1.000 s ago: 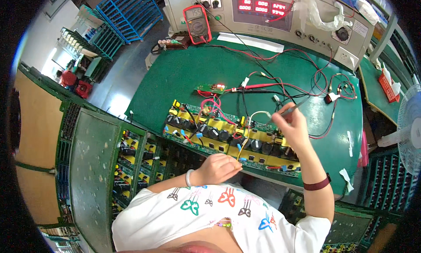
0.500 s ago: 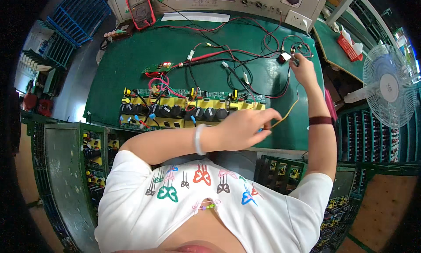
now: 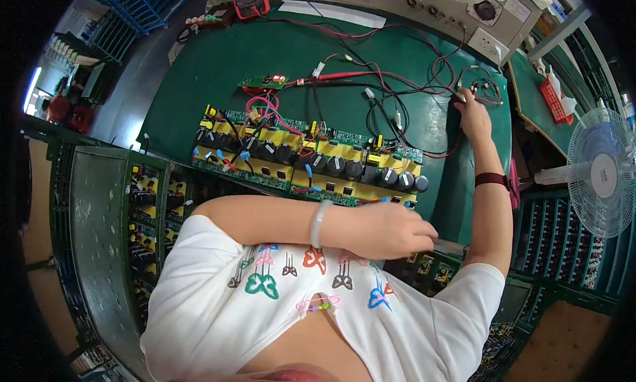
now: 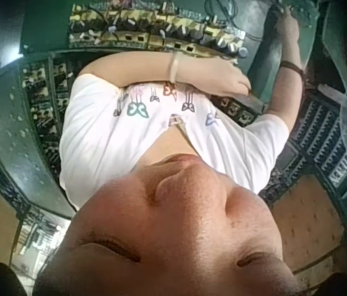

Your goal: The person sits at a green workbench and connects multimeter probes to various points on a circuit board. They repeatedly plug and unplug wires and connectors, checking connections and observing the multimeter display. Finally, they lift the board and place it into a storage rack.

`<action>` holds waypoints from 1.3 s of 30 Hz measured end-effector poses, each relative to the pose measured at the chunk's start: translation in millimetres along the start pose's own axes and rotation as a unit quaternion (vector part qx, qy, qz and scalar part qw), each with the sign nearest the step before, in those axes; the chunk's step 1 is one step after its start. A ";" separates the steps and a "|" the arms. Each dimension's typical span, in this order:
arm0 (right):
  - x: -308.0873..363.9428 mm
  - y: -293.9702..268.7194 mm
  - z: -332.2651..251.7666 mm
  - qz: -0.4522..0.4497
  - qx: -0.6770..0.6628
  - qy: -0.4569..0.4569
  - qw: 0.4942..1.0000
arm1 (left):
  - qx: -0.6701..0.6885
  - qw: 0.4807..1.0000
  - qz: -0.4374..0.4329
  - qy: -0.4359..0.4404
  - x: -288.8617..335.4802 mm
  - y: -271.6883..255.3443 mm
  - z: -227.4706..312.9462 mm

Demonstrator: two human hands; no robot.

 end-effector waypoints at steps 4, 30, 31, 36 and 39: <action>5.7 5.6 17.6 0.032 -0.034 -0.056 0.997 | -0.071 0.990 0.074 -0.093 46.7 -74.5 -31.4; -52.0 142.8 -289.6 -0.158 -0.310 0.094 0.933 | -0.407 0.895 -0.113 -0.147 141.9 -118.7 -144.6; -37.2 154.0 -288.7 -0.151 -0.594 0.195 0.766 | -0.405 0.895 -0.120 -0.145 141.6 -117.6 -145.2; -14.3 128.6 -282.7 -0.263 -0.782 0.226 0.517 | -0.383 0.905 -0.117 -0.143 139.3 -117.7 -144.6; 0.7 96.4 -286.9 -0.191 -0.807 0.210 0.518 | -0.376 0.906 -0.135 -0.139 134.9 -116.8 -145.8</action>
Point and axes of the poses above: each hand's wrist, its own x-axis away from the middle knuckle, its own y-axis out of the palm, z = x × y, the point moved 9 cm from there along -x, towards the middle knuckle, and after that the axes turned 12 degrees about -x, right-handed, at the moved point
